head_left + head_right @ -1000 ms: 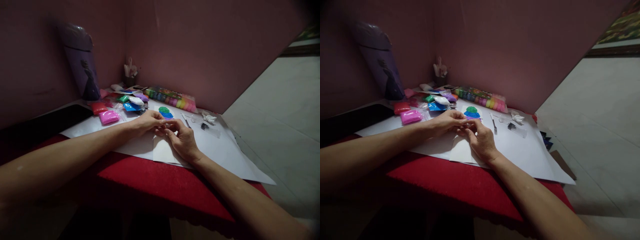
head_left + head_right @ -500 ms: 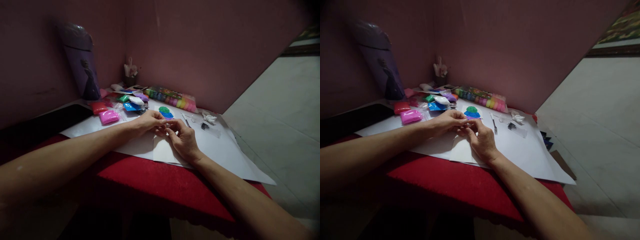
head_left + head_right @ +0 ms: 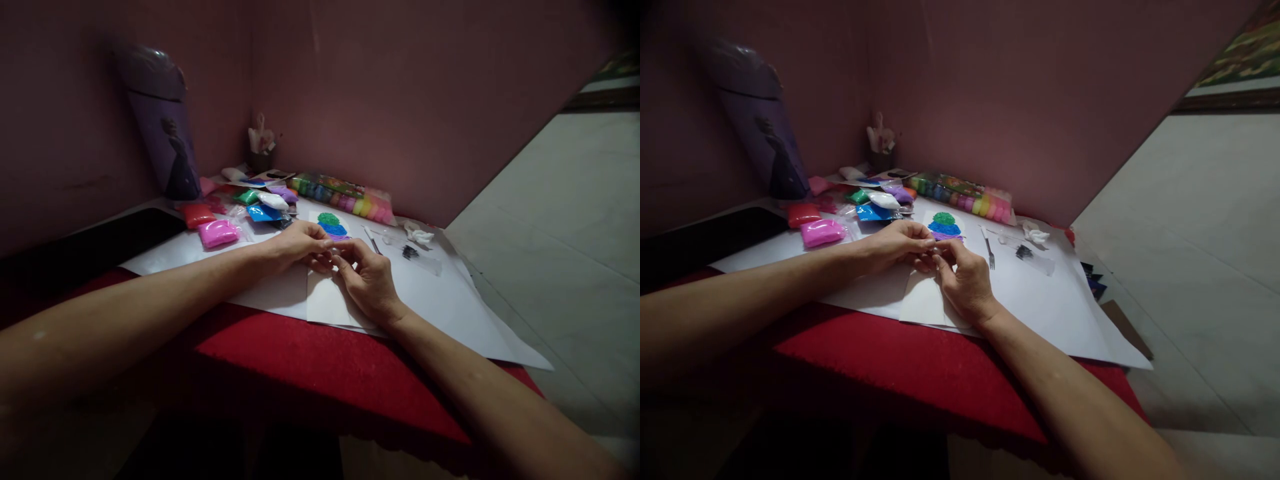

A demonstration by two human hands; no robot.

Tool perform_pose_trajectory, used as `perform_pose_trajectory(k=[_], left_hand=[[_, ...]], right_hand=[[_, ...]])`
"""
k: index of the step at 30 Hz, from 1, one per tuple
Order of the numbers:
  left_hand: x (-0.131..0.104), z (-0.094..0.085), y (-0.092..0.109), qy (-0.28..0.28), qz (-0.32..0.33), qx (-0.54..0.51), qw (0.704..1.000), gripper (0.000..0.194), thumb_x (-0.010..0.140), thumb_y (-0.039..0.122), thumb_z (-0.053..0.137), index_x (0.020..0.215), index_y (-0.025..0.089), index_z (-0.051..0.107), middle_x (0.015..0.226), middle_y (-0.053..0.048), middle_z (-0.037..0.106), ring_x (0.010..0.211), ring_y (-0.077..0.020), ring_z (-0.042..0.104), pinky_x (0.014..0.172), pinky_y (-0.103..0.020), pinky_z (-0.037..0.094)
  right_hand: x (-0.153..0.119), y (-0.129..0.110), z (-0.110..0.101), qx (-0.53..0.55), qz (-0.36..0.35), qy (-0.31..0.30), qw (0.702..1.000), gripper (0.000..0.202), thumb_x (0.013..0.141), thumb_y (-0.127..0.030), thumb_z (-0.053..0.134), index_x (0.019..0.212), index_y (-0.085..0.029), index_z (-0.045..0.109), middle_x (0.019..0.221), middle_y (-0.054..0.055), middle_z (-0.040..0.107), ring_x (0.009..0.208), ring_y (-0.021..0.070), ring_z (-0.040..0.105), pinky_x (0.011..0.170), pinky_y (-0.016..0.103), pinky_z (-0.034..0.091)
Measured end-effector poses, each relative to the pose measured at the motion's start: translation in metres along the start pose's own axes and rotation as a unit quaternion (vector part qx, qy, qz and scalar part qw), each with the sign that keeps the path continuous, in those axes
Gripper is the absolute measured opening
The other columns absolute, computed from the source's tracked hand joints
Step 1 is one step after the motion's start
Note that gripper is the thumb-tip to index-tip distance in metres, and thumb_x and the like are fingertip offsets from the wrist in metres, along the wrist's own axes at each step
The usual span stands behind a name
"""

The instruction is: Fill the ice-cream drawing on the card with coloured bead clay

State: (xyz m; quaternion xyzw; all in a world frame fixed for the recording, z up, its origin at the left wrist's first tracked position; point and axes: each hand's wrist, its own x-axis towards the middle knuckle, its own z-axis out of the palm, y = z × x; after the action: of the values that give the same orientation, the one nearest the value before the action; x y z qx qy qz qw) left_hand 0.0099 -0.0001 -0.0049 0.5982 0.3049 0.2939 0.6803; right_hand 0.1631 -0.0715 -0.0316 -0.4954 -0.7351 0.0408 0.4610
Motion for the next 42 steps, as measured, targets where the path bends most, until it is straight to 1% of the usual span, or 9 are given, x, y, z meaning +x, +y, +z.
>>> perform_pose_trajectory(k=[2,7,12,15,20,25,30,35,42], left_hand=[[0.0003,-0.0005,-0.0004,-0.001,0.001,0.002,1.0,0.018,0.088,0.008,0.055,0.071,0.011,0.052,0.06,-0.004,0.064,0.054,-0.0111,0.064,0.06,-0.024,0.053],[0.0018,-0.0031,-0.003,-0.012,0.007,0.006,1.0,0.015,0.086,0.013,0.061,0.073,0.011,0.053,0.061,-0.005,0.065,0.054,-0.012,0.065,0.06,-0.025,0.053],[0.0,-0.0008,-0.0007,-0.007,0.006,0.01,1.0,0.014,0.088,0.01,0.056,0.074,0.01,0.056,0.06,-0.005,0.065,0.053,-0.0121,0.064,0.059,-0.026,0.052],[-0.001,0.0004,0.0018,-0.011,0.006,0.008,1.0,0.014,0.086,0.01,0.06,0.072,0.009,0.057,0.061,-0.005,0.065,0.053,-0.0116,0.064,0.058,-0.025,0.052],[0.0007,-0.0009,0.0011,-0.011,-0.003,0.0,1.0,0.017,0.086,0.009,0.059,0.07,0.009,0.057,0.059,-0.004,0.064,0.053,-0.0113,0.064,0.061,-0.026,0.054],[0.0004,-0.0011,-0.0006,-0.012,0.002,-0.004,1.0,0.015,0.087,0.008,0.056,0.072,0.01,0.056,0.061,-0.004,0.064,0.055,-0.0119,0.064,0.063,-0.029,0.054],[-0.0014,0.0011,0.0007,-0.008,-0.007,0.012,1.0,0.015,0.089,0.008,0.054,0.074,0.01,0.055,0.062,-0.005,0.064,0.055,-0.0119,0.064,0.063,-0.028,0.054],[-0.0012,0.0005,-0.0006,-0.008,0.003,0.006,1.0,0.018,0.085,0.006,0.058,0.069,0.011,0.052,0.06,-0.003,0.062,0.055,-0.0126,0.065,0.063,-0.029,0.054],[-0.0003,-0.0017,-0.0017,-0.016,-0.004,-0.004,1.0,0.017,0.084,0.007,0.061,0.071,0.012,0.051,0.061,-0.003,0.062,0.056,-0.0141,0.066,0.065,-0.031,0.055]], right_hand=[[-0.0002,-0.0002,0.0,0.0,0.001,-0.002,1.0,0.017,0.088,-0.02,0.057,0.103,-0.021,0.064,0.085,0.002,0.071,0.07,0.014,0.063,0.066,0.029,0.049],[-0.0003,0.0003,0.0001,-0.004,0.0,-0.004,1.0,0.017,0.087,-0.019,0.057,0.102,-0.021,0.064,0.08,0.001,0.07,0.068,0.0136,0.062,0.065,0.028,0.048],[0.0004,0.0011,0.0,-0.013,0.002,-0.014,1.0,0.019,0.085,-0.019,0.058,0.103,-0.021,0.064,0.076,0.0,0.068,0.065,0.0137,0.061,0.063,0.028,0.047],[0.0004,0.0006,-0.0001,-0.018,0.012,-0.027,0.999,0.021,0.085,-0.019,0.058,0.106,-0.021,0.062,0.077,0.0,0.069,0.066,0.0144,0.062,0.063,0.029,0.046],[-0.0004,0.0002,-0.0004,-0.023,0.02,-0.045,0.999,0.022,0.086,-0.018,0.057,0.107,-0.022,0.061,0.078,0.0,0.07,0.069,0.0154,0.063,0.066,0.03,0.047],[-0.0001,-0.0005,-0.0005,-0.027,0.017,-0.032,0.999,0.019,0.086,-0.02,0.058,0.104,-0.021,0.063,0.076,0.001,0.069,0.066,0.0153,0.062,0.063,0.03,0.046],[-0.0002,0.0,-0.0002,-0.028,0.004,-0.018,0.999,0.016,0.087,-0.02,0.057,0.101,-0.019,0.064,0.079,0.002,0.07,0.066,0.0149,0.061,0.063,0.029,0.046],[-0.0003,0.0018,0.0003,-0.025,0.004,-0.006,1.0,0.012,0.087,-0.021,0.058,0.097,-0.018,0.065,0.078,0.003,0.071,0.065,0.0146,0.062,0.062,0.028,0.046],[0.0007,0.0009,0.0009,-0.012,0.019,0.006,1.0,0.007,0.086,-0.022,0.059,0.09,-0.018,0.064,0.074,0.003,0.07,0.063,0.0141,0.06,0.062,0.028,0.045]])
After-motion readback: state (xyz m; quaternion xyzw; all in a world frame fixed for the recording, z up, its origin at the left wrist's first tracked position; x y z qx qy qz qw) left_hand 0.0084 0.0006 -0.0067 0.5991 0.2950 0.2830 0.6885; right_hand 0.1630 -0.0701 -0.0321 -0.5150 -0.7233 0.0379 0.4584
